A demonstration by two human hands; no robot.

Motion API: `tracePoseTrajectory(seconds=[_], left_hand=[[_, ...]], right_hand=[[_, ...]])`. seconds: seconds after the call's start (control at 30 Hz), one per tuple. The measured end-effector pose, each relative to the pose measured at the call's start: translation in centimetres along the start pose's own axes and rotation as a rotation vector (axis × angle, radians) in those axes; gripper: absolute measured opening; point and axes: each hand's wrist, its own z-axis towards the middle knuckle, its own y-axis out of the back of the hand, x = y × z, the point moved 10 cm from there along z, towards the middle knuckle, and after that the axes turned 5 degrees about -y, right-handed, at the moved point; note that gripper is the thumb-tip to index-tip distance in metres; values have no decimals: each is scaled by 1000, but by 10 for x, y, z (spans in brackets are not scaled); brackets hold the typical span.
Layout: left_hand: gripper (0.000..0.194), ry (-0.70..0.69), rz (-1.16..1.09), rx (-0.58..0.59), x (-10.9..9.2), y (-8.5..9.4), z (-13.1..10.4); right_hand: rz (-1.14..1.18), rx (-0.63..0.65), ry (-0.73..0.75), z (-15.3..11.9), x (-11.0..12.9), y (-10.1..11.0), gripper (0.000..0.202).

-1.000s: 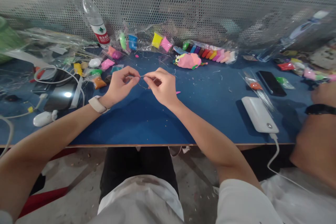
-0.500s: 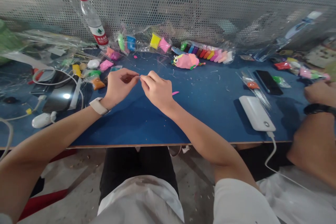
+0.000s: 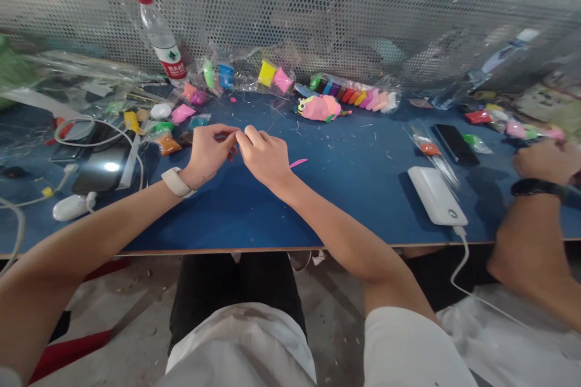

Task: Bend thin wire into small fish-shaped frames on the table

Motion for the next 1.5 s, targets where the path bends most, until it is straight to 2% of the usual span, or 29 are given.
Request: tracePoseTrajectory(seconds=[0.2,0.4,0.57,0.83,1.03,1.2,1.5], left_hand=[[17,0,-38,-19,7,1,2],[12,-59,-66,13,9,0,6],[11,-93,-51,80,9,-3,6],[11,18,-139,46,16,-5,4],[10,59,-188,19,22,-7,3],[11,-16,-123,18,16,-4,5],[14,-211,132,22,-7,4,7]], right_hand=[[0,25,-12,0,3,-3,41],[70,-45,-27,-1,-5,2,37],[144,-2,-30,-2,-7,-2,32],[132,50,-13,-3,-1,-7,35],[127,38,-11,-3,0,-8,36],[171,28,-43,-4,-6,-7,33],[272,-24,-83,-3,-15,-4,30]])
